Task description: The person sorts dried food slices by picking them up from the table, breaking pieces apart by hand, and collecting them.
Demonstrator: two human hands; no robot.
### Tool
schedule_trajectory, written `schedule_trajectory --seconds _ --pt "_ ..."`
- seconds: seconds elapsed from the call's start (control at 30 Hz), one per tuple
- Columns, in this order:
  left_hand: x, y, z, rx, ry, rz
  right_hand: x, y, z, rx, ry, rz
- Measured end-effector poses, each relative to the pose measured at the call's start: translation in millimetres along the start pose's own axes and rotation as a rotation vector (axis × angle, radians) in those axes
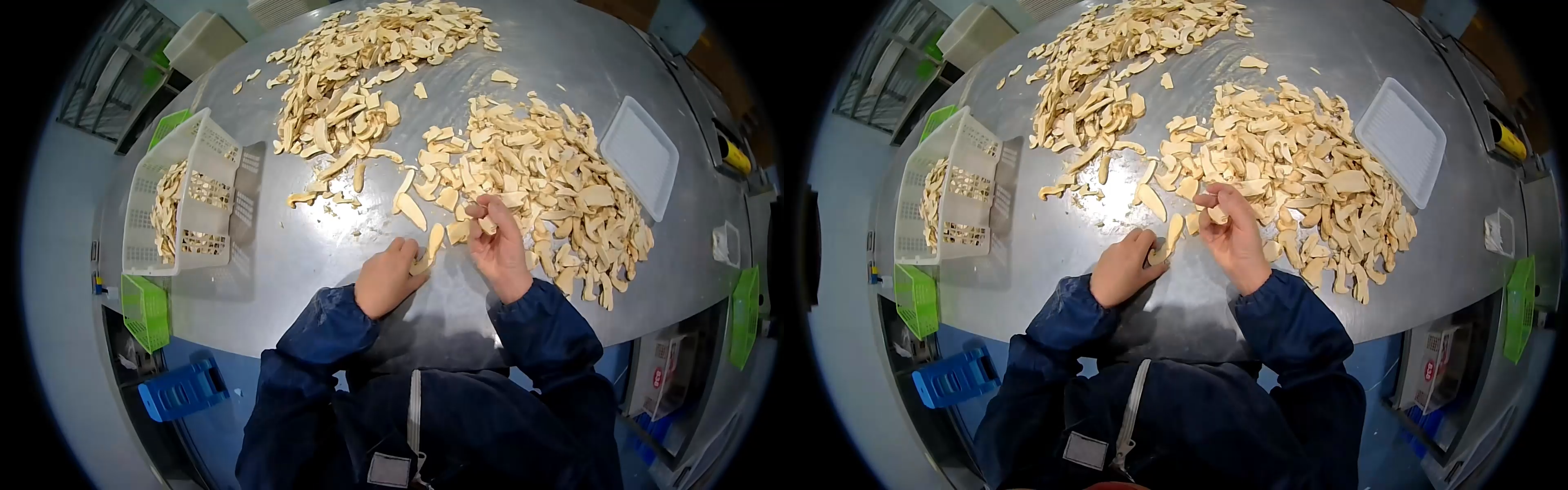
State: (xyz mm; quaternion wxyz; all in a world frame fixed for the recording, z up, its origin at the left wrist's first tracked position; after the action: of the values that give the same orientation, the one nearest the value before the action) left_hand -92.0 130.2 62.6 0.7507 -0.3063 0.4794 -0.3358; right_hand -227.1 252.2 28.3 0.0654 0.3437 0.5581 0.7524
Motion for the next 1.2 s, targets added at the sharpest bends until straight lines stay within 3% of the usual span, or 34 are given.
schedule_trajectory --seconds 0.2,0.27,0.33,0.43,0.53,0.6,0.67,0.77,0.9,1.0,1.13,1.2 --pt "17 -10 -6 -0.020 0.061 0.195 1 -11 -6 0.042 -0.008 -0.130" --pt "28 -20 -9 -0.014 0.034 0.361 4 -17 -11 0.044 -0.027 -0.164" --pt "55 -16 -19 0.130 -0.077 0.831 4 -18 -13 0.047 -0.020 -0.154" --pt "65 -34 -35 0.143 0.013 1.031 2 -15 -14 0.076 0.042 -0.087" --pt "24 -50 -34 -0.248 0.198 1.124 -4 -15 -10 0.139 0.130 -0.022" --pt "21 -50 -37 -0.352 0.230 0.473 -2 -8 -8 0.193 0.147 0.061" --pt "4 -31 -32 -0.152 -0.017 0.212 -4 -7 -7 0.211 0.152 0.074" --pt "-10 -1 -28 -0.193 0.088 -0.025 -6 -6 -8 0.228 0.144 0.071" --pt "-11 3 -23 -0.253 0.037 -0.227 -6 -1 -7 0.215 0.108 0.119" --pt "1 -11 -23 -0.212 0.020 0.036 -3 1 -9 0.285 0.134 0.255" --pt "43 -3 -28 0.196 -0.030 1.300 -10 7 -7 0.278 0.220 0.434" --pt "41 1 -24 0.308 0.053 1.549 -15 13 -6 0.255 0.229 0.525"
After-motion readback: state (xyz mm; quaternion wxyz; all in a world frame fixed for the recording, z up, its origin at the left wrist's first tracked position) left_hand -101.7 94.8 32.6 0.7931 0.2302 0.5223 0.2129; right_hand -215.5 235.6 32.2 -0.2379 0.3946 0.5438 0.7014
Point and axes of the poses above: each hand's wrist, its own z-axis away from the middle knuckle, its own y-axis out of the palm, x = y × z, the point moved 4 cm from there along -z, towards the middle knuckle, and after that the axes turned 14 degrees about x, right-handed, at the moved point
